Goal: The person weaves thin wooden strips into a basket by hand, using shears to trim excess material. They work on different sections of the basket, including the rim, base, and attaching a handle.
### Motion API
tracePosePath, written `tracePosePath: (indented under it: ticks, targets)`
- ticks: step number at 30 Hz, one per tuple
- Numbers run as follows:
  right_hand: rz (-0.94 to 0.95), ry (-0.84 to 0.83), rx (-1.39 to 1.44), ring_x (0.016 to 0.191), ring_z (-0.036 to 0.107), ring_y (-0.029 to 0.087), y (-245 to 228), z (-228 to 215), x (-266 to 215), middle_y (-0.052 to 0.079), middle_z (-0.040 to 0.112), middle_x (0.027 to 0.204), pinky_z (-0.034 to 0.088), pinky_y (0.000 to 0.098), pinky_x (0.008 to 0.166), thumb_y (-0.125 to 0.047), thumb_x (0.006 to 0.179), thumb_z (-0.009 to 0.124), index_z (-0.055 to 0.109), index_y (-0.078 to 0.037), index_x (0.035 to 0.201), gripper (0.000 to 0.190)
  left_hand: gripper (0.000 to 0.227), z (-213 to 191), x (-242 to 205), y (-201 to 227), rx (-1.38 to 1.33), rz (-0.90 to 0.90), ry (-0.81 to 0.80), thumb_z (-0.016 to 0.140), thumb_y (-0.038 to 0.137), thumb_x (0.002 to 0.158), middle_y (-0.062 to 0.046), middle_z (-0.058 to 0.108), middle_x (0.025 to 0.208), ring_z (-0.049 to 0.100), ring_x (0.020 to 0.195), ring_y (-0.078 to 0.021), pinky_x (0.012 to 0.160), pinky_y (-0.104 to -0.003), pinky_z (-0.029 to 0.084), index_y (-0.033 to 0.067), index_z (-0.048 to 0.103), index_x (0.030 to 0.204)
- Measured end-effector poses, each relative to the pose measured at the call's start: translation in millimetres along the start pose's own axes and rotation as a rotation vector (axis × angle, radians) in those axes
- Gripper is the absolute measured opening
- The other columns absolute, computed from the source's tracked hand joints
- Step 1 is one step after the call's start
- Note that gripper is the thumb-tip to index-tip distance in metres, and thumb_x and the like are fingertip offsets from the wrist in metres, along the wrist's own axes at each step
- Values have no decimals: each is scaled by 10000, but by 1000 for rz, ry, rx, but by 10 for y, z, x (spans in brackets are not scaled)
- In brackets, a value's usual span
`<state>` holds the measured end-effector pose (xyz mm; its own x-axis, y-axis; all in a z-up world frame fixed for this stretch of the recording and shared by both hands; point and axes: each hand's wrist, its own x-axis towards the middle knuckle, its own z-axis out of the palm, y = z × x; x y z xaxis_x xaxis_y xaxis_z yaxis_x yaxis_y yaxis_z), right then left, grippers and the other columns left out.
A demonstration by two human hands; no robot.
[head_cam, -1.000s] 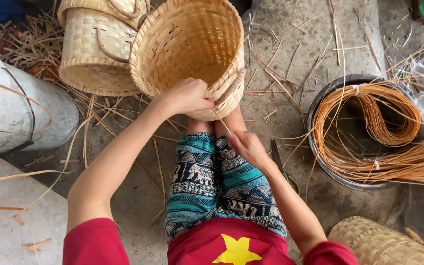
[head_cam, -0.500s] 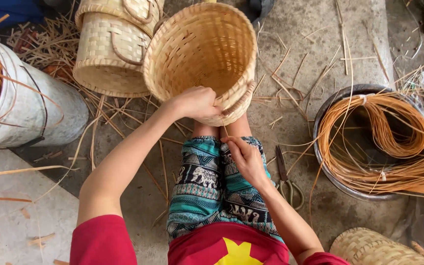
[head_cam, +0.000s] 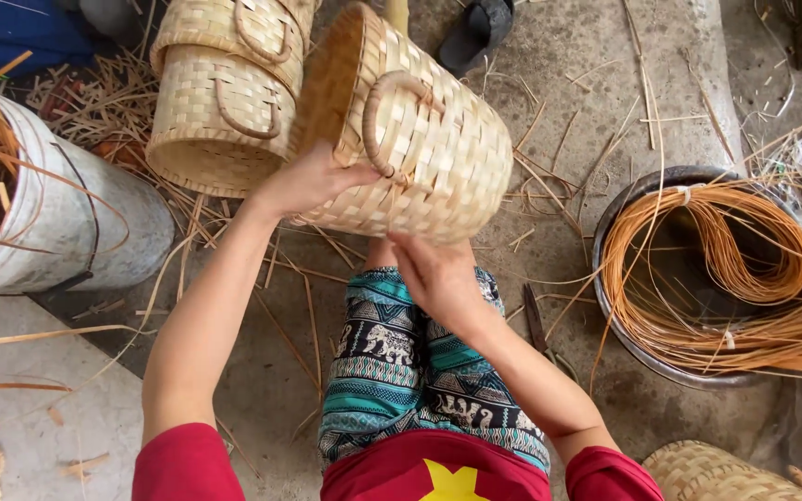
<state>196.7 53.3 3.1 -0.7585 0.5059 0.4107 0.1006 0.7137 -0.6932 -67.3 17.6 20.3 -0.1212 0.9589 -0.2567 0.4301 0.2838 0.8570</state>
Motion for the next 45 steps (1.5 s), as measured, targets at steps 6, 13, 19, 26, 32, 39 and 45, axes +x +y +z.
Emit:
tracePosePath:
  ticks: [6, 13, 19, 26, 32, 39, 45]
  targets:
    - [57, -322, 171, 767, 746, 216, -44, -631, 91, 110, 758, 861, 583, 353, 707, -226, 1008, 680, 709, -64, 1094, 186, 705, -93, -151, -348, -26, -35, 19, 799, 389, 877, -175, 663, 1304, 619, 1208, -210, 1054, -361, 433, -52, 538, 1361]
    - [-78, -461, 250, 742, 684, 172, 151, -959, 431, 78, 736, 897, 548, 332, 674, -146, 959, 733, 774, -56, 1152, 217, 637, -127, -369, 108, 47, -129, -125, 819, 401, 805, -157, 785, 1144, 712, 1040, -180, 946, -320, 535, -60, 676, 1221]
    - [-713, -158, -163, 1071, 726, 224, 154, -675, 170, 165, 712, 1320, 607, 344, 960, -22, 983, 679, 622, -2, 1361, 383, 551, -138, -290, 185, 57, -132, -192, 795, 401, 811, -103, 802, 1085, 713, 944, -147, 876, -308, 543, 10, 734, 1193]
    - [-736, -238, -198, 1241, 676, 271, 96, -627, 80, 125, 607, 1441, 551, 432, 1091, -98, 883, 657, 628, -20, 1311, 435, 524, -155, -270, 225, 110, -214, -217, 788, 412, 843, -163, 801, 1029, 658, 872, -189, 823, -362, 509, -18, 780, 1142]
    - [-740, -269, -191, 1234, 666, 256, 88, -623, 51, 123, 615, 1434, 543, 421, 1078, -96, 867, 662, 640, -31, 1306, 445, 581, -141, -267, 277, 83, -147, -212, 790, 425, 814, -134, 800, 1089, 697, 956, -174, 900, -328, 525, -4, 730, 1201]
    - [-769, -257, -208, 1236, 668, 254, 84, -570, 45, 127, 630, 1405, 541, 420, 1083, -93, 853, 685, 640, -20, 1301, 456, 634, -154, -184, 187, 84, -130, -223, 801, 461, 785, -124, 785, 1153, 731, 1039, -185, 972, -310, 524, 1, 706, 1211]
    - [-671, -234, -189, 1107, 657, 243, 100, -621, 286, 109, 663, 1272, 528, 419, 996, -63, 854, 720, 658, -92, 1293, 444, 520, -149, -264, 433, 53, -39, -403, 765, 436, 824, -76, 811, 1099, 711, 944, -147, 870, -304, 542, 60, 755, 1183]
